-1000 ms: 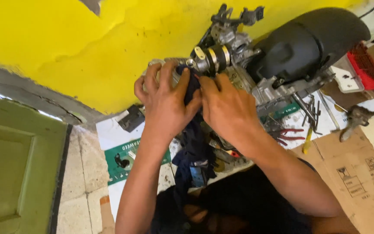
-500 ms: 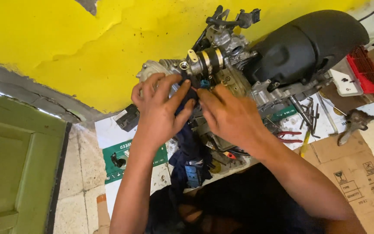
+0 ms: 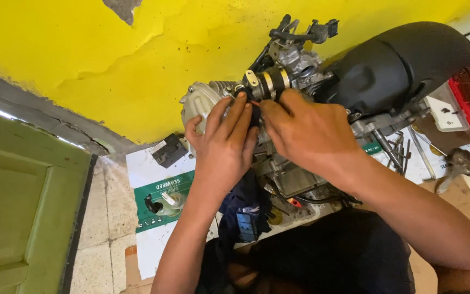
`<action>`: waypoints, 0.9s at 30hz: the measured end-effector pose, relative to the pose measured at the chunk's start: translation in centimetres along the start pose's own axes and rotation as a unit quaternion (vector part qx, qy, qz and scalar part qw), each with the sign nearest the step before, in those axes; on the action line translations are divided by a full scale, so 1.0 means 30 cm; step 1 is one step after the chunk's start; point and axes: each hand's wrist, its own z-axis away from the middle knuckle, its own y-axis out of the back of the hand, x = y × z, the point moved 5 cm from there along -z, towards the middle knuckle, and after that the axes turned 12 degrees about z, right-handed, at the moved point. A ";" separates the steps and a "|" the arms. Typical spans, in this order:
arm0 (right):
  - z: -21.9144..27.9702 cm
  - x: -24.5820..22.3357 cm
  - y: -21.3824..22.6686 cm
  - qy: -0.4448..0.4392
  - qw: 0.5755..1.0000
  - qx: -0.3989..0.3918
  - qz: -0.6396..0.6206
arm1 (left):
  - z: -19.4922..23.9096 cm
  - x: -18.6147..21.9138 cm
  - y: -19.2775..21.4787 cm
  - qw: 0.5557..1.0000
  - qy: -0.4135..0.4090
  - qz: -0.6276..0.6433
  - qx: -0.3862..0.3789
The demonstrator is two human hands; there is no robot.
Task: The person cleans a motorcycle engine using a dark cloth and a screwdriver. They wipe various parts of the engine block and use the screwdriver to scrape or clean specific areas while holding the cloth underneath.
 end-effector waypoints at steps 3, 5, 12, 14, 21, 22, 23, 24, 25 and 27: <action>-0.011 -0.020 -0.049 0.000 1.000 -0.008 -0.018 | 0.006 -0.017 -0.006 1.000 0.003 -0.011 -0.002; -0.008 -0.020 -0.058 0.003 0.999 -0.021 -0.034 | 0.012 -0.016 -0.012 1.000 0.007 -0.018 -0.001; 0.042 -0.001 -0.005 -0.025 0.998 -0.040 -0.034 | 0.026 -0.007 -0.050 0.999 -0.005 0.045 -0.021; 0.050 0.019 -0.020 -0.045 0.998 -0.024 -0.036 | 0.021 -0.004 -0.064 0.997 -0.042 0.063 -0.014; 0.029 0.014 -0.071 -0.082 0.996 0.029 0.008 | -0.051 0.001 0.003 0.998 -0.014 0.061 -0.027; 0.031 0.019 -0.057 -0.087 0.995 0.036 0.023 | -0.073 0.010 0.009 0.997 -0.009 0.048 -0.057; 0.049 0.024 -0.057 -0.091 0.995 0.033 0.025 | -0.055 0.000 0.001 0.997 -0.011 0.052 -0.060; 0.056 0.027 -0.048 -0.080 0.995 0.060 0.024 | -0.049 -0.017 0.002 0.998 -0.013 0.044 -0.041; 0.061 0.030 -0.040 -0.069 0.994 0.087 0.022 | -0.043 -0.035 0.004 0.999 -0.015 0.036 -0.023; 0.069 0.026 -0.052 -0.067 0.992 0.104 0.036 | -0.043 -0.035 -0.006 0.999 -0.015 0.023 -0.020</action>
